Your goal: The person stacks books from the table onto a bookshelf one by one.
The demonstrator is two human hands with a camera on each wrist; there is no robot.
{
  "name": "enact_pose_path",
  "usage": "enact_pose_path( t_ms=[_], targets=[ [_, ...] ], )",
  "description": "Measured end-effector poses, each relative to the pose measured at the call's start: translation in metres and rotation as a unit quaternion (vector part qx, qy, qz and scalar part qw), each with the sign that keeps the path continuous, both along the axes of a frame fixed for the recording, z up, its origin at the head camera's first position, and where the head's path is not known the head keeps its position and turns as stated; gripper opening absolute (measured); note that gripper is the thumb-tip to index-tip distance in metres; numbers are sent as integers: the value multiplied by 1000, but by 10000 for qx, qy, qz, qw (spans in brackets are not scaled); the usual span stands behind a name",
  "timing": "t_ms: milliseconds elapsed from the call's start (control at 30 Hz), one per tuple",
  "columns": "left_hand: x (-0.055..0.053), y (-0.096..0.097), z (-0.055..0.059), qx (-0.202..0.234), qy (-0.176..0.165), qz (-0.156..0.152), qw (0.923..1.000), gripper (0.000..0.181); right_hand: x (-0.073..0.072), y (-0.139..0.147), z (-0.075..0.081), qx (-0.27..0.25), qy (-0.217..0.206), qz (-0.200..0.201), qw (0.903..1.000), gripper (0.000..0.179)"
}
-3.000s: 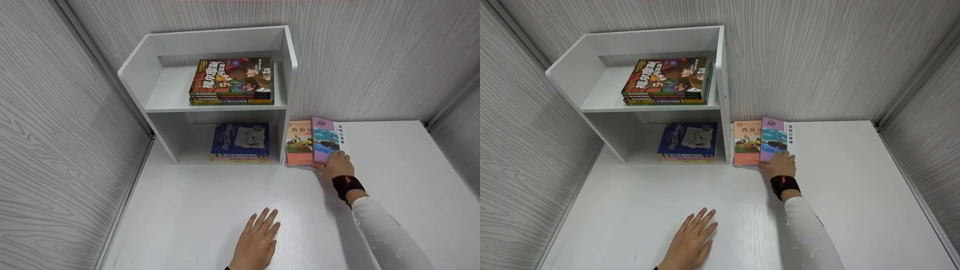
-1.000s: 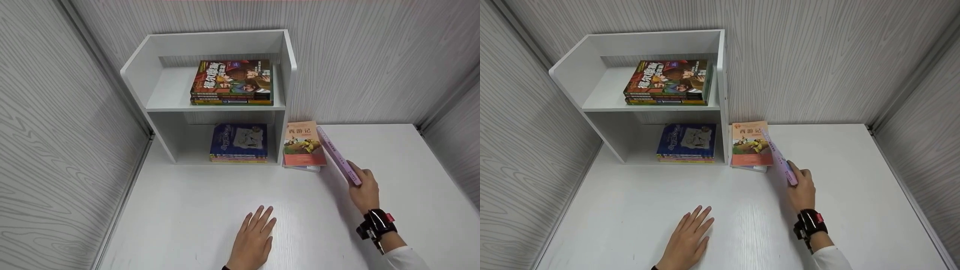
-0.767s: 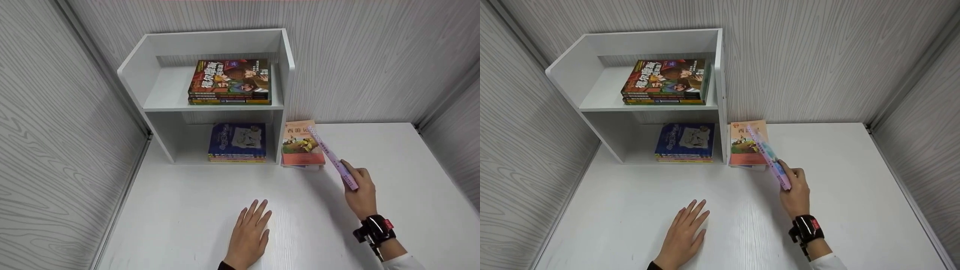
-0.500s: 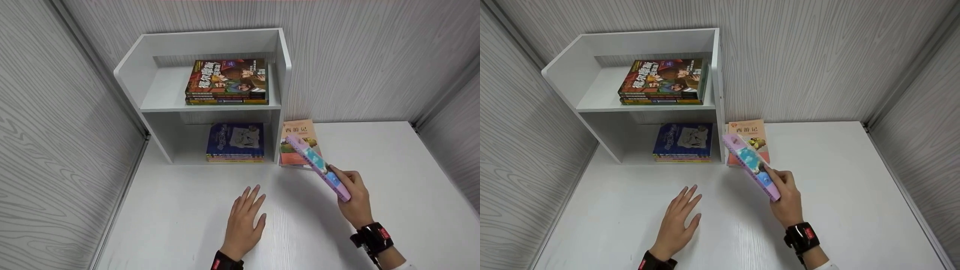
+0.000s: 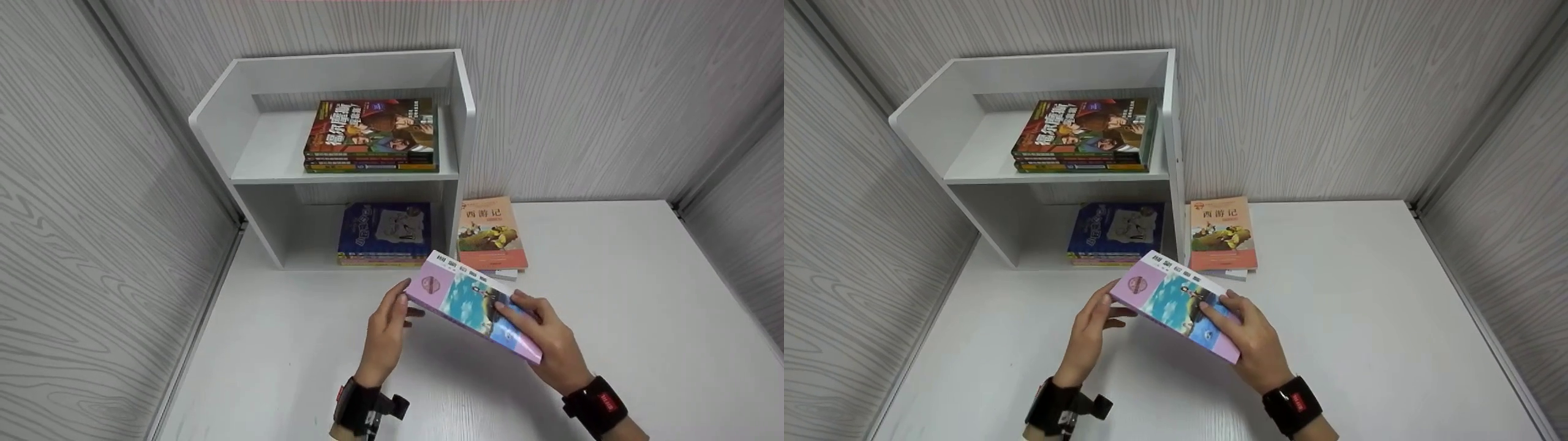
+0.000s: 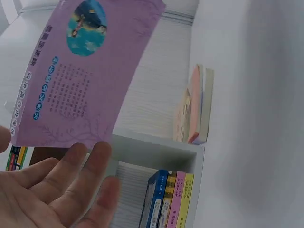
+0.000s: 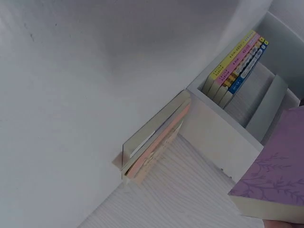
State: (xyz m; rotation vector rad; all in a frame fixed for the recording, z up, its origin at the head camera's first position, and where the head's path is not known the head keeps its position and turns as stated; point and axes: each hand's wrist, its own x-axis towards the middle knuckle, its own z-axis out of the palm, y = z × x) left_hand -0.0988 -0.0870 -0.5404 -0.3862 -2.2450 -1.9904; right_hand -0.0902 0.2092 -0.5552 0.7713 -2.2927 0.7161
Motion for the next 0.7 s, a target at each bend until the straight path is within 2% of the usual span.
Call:
enact_pose_path(
  t_ms=[167,333,533,700],
  targets=[
    [-4,-3,5,922,-702,-361,9926,55,1,-6,-4,150,16,50,9999,46],
    [-4,-5,5,1279,-1163,-247,9846,55,2,-12,-4,333,132,148,9992,48],
    [-3,-5,1,1272,-1408,-43,9818,55,0,-18,-5,560,488,369,9966,44],
    [1,-8,-2,1816,-1412,25,9732,53,-6,-20,-4,414,610,437,9963,37]
  ],
)
